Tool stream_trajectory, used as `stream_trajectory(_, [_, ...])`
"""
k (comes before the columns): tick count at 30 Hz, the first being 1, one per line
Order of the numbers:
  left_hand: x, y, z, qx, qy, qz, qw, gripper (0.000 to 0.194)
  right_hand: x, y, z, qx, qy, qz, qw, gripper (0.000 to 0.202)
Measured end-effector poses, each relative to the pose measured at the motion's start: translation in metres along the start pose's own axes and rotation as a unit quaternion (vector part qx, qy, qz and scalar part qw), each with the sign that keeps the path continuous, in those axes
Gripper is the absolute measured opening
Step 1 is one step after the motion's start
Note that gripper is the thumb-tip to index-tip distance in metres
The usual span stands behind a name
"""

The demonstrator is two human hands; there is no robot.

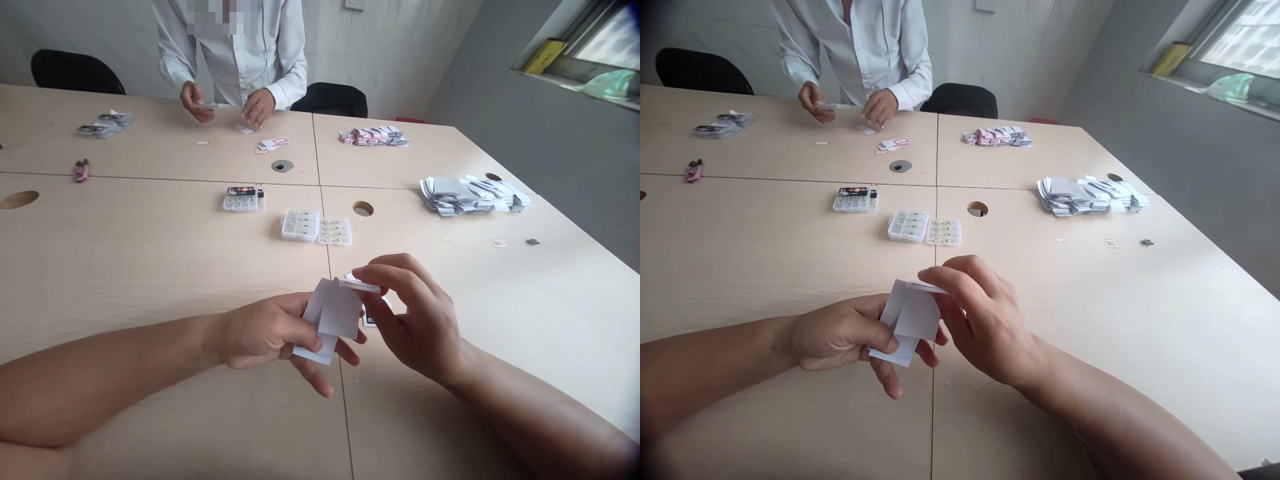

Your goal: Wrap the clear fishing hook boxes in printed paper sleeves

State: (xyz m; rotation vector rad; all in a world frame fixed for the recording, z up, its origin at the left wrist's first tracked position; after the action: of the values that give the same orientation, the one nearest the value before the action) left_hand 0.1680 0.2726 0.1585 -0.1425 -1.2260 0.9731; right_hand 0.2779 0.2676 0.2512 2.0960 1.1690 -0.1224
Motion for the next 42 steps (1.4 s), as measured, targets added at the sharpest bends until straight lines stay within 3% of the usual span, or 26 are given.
stream_trajectory(6, [0.001,0.001,-0.001,-0.016,-0.01,-0.027,0.999,0.036,-0.002,-0.005,0.003,-0.014,-0.002,0.014,1.0,0.019])
stream_trajectory(15, [0.004,-0.003,-0.001,-0.028,-0.014,-0.019,0.999,0.035,0.002,-0.011,0.004,-0.016,-0.046,0.025,0.999,0.017])
stream_trajectory(23, [-0.008,0.005,-0.003,0.017,0.015,-0.018,1.0,0.025,0.002,-0.021,0.008,-0.052,-0.055,0.038,0.996,0.014])
stream_trajectory(26, [-0.005,0.006,-0.003,0.042,0.009,-0.065,0.997,0.017,0.001,-0.019,0.007,-0.049,-0.055,0.039,0.997,0.012])
stream_trajectory(28, [-0.001,0.004,-0.002,0.051,-0.002,-0.135,0.989,0.015,-0.001,-0.019,0.007,-0.046,-0.049,0.033,0.997,0.022])
stream_trajectory(32, [0.01,0.007,-0.001,0.081,-0.034,-0.315,0.945,0.023,0.0,-0.024,0.006,-0.081,-0.062,-0.006,0.995,0.015])
stream_trajectory(36, [0.024,0.022,0.002,0.133,-0.065,-0.418,0.897,0.023,0.02,-0.026,0.003,-0.112,-0.176,-0.06,0.976,0.01])
stream_trajectory(38, [0.034,0.032,0.005,0.173,-0.08,-0.469,0.863,0.021,0.028,-0.026,0.002,-0.118,-0.205,-0.061,0.97,0.011])
stream_trajectory(42, [0.052,0.045,0.01,0.229,-0.12,-0.584,0.77,0.021,0.036,-0.036,0.007,-0.153,-0.191,-0.025,0.969,0.011])
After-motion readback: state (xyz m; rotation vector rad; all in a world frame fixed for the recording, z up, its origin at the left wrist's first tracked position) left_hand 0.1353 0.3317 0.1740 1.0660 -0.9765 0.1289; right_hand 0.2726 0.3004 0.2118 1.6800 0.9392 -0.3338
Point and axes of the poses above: each hand's wrist, its own z-axis away from the middle knuckle, its own y-axis out of the back of the hand, x = y × z, the point moved 9 cm from there along -z, towards the middle knuckle, and after that the axes turned 7 degrees about x, right-handed, at the moved point
